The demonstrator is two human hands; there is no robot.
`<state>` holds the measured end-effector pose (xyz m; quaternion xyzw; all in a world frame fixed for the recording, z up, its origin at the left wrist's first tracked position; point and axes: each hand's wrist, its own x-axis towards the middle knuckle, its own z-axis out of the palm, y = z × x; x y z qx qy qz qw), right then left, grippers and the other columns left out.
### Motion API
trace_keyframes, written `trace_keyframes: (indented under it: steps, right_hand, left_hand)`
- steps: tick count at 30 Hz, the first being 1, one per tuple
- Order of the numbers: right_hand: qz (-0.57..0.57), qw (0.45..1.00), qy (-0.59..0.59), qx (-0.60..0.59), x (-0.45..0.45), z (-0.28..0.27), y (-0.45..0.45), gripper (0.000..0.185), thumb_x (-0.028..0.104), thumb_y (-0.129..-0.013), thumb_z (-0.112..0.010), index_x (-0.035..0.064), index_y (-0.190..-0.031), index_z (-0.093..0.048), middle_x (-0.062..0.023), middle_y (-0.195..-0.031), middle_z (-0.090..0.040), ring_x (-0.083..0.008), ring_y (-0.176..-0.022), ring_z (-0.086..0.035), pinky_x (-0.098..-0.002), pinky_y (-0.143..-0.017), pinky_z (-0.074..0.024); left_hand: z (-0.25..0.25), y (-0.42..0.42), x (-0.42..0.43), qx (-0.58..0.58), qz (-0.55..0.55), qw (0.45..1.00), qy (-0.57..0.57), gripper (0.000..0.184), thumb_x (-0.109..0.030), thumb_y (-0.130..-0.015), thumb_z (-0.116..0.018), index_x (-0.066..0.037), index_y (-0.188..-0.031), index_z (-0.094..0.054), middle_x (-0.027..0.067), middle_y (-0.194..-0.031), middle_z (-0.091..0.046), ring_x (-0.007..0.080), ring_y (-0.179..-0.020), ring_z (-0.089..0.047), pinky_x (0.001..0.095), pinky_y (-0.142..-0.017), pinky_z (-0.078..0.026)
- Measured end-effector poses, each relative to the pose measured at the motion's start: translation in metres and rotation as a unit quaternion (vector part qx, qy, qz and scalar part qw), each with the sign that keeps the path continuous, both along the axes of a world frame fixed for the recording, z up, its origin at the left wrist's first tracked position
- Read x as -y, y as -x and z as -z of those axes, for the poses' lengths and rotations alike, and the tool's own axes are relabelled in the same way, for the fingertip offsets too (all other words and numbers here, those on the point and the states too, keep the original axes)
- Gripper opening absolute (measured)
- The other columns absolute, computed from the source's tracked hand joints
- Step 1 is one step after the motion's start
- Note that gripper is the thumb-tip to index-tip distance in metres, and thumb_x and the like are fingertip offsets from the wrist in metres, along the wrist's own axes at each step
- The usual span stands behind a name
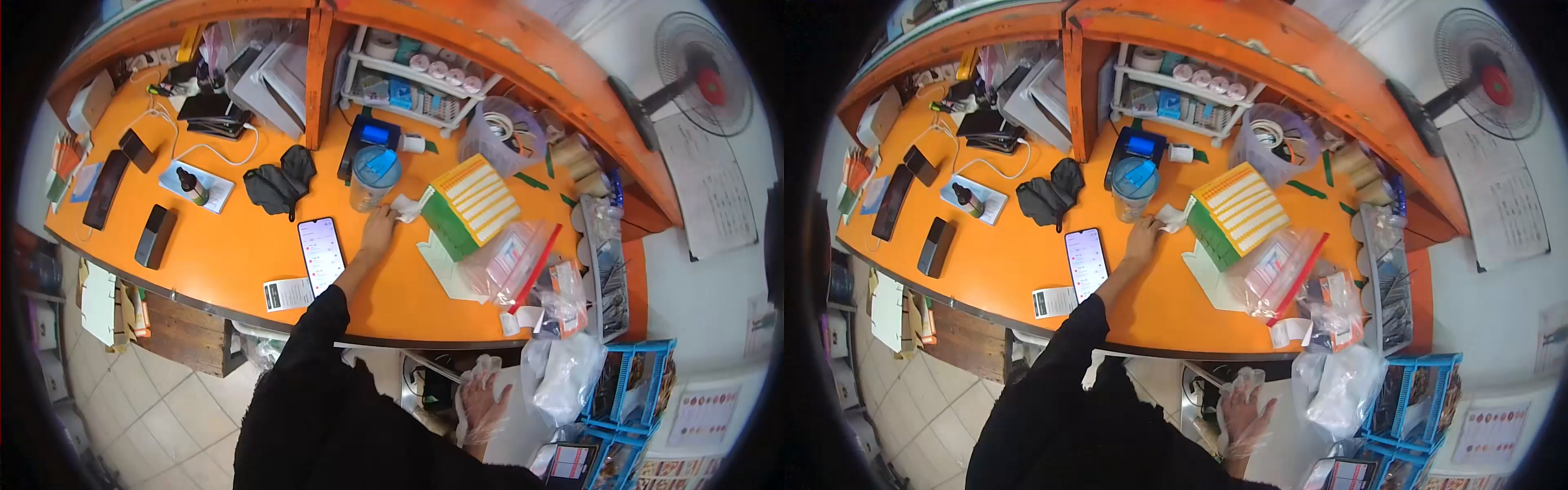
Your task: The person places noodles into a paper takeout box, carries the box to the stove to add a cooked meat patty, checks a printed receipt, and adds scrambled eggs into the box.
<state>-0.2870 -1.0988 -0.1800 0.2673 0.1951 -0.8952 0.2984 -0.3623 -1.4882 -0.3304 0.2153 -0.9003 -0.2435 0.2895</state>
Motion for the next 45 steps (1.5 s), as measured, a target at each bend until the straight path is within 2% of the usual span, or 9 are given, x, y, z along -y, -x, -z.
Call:
trace_keyframes:
  steps: [6, 11, 19, 21, 30, 33, 39, 43, 45]
  right_hand:
    - [0.005, 0.999, -0.021, -0.030, 0.055, -0.015, 0.035, 0.044, 0.048, -0.074, -0.051, 0.0123, -0.101, -0.052, -0.0089, -0.110, -0.051, -0.0244, -0.099, -0.048, -0.0455, -0.085, -0.0360]
    - [-0.041, 0.998, -0.045, -0.007, 0.074, 0.000, 0.044, 0.042, 0.044, -0.073, -0.056, 0.0114, -0.099, -0.053, -0.0093, -0.110, -0.051, -0.0238, -0.098, -0.049, -0.0456, -0.082, -0.0385]
    - [-0.058, 0.996, -0.074, 0.003, 0.079, 0.006, 0.051, 0.042, 0.045, -0.073, -0.055, 0.0112, -0.098, -0.051, -0.0062, -0.101, -0.053, -0.0245, -0.090, -0.052, -0.0465, -0.079, -0.0401]
    - [-0.069, 0.994, -0.083, -0.007, 0.080, 0.004, 0.048, 0.042, 0.045, -0.074, -0.054, 0.0115, -0.099, -0.050, -0.0059, -0.101, -0.053, -0.0243, -0.090, -0.051, -0.0463, -0.080, -0.0401]
    - [-0.087, 0.991, -0.096, -0.031, 0.075, 0.001, 0.039, 0.041, 0.044, -0.073, -0.056, 0.0084, -0.092, -0.049, -0.0064, -0.097, -0.054, -0.0230, -0.090, -0.050, -0.0420, -0.079, -0.0411]
    - [-0.075, 0.993, -0.095, -0.011, 0.072, 0.003, 0.038, 0.039, 0.043, -0.073, -0.057, 0.0077, -0.090, -0.051, -0.0082, -0.096, -0.054, -0.0231, -0.090, -0.050, -0.0413, -0.078, -0.0410]
    - [-0.080, 0.993, -0.090, 0.000, 0.072, 0.017, 0.042, 0.038, 0.042, -0.076, -0.054, 0.0066, -0.088, -0.052, -0.0099, -0.096, -0.055, -0.0246, -0.087, -0.052, -0.0443, -0.079, -0.0408]
    - [-0.138, 0.988, -0.071, -0.012, 0.089, 0.011, 0.034, 0.038, 0.042, -0.077, -0.050, 0.0067, -0.091, -0.053, -0.0103, -0.097, -0.054, -0.0237, -0.089, -0.051, -0.0448, -0.081, -0.0400]
    - [-0.141, 0.988, -0.062, -0.024, 0.103, -0.005, 0.030, 0.039, 0.042, -0.078, -0.050, 0.0066, -0.093, -0.053, -0.0105, -0.097, -0.054, -0.0232, -0.091, -0.051, -0.0439, -0.081, -0.0399]
  left_hand:
    - [-0.022, -0.004, -0.008, -0.020, -0.034, 0.989, -0.141, 0.009, -0.005, -0.070, -0.054, -0.006, -0.079, -0.054, 0.0111, -0.078, -0.051, 0.0278, -0.079, -0.052, 0.0367, -0.064, -0.044]
    - [-0.006, -0.005, -0.012, 0.004, -0.013, 1.000, -0.013, 0.009, -0.007, -0.067, -0.053, -0.006, -0.076, -0.054, 0.0078, -0.077, -0.053, 0.0227, -0.079, -0.054, 0.0313, -0.060, -0.047]
    - [-0.018, -0.019, -0.018, 0.096, 0.034, 0.985, 0.137, 0.019, -0.007, -0.069, -0.049, -0.001, -0.087, -0.051, 0.0089, -0.086, -0.053, 0.0188, -0.083, -0.054, 0.0251, -0.062, -0.050]
    - [-0.023, -0.020, -0.018, 0.236, 0.095, 0.965, 0.066, 0.040, -0.004, -0.070, -0.047, -0.004, -0.109, -0.044, 0.0099, -0.103, -0.049, 0.0211, -0.097, -0.049, 0.0269, -0.074, -0.047]
    - [-0.082, -0.084, -0.003, 0.015, 0.248, 0.967, -0.053, 0.063, -0.010, -0.071, -0.055, -0.012, -0.127, -0.027, 0.0140, -0.126, -0.035, 0.0298, -0.114, -0.035, 0.0372, -0.095, -0.028]
    - [-0.103, -0.152, 0.021, -0.004, 0.156, 0.964, -0.216, 0.055, -0.018, -0.072, -0.058, -0.009, -0.122, -0.036, 0.0150, -0.118, -0.042, 0.0313, -0.107, -0.040, 0.0366, -0.091, -0.032]
    - [-0.085, -0.281, 0.021, 0.264, -0.099, 0.959, -0.008, 0.043, -0.023, -0.067, -0.063, -0.006, -0.104, -0.050, 0.0139, -0.113, -0.044, 0.0291, -0.107, -0.039, 0.0376, -0.091, -0.030]
    - [-0.114, -0.285, 0.024, 0.217, -0.099, 0.936, -0.260, 0.022, -0.017, -0.068, -0.062, -0.004, -0.083, -0.055, 0.0082, -0.082, -0.056, 0.0222, -0.075, -0.056, 0.0324, -0.066, -0.043]
    - [-0.136, -0.283, 0.034, -0.047, -0.149, 0.947, -0.280, 0.015, -0.010, -0.071, -0.060, -0.002, -0.082, -0.053, 0.0042, -0.067, -0.055, 0.0133, -0.059, -0.054, 0.0266, -0.053, -0.042]
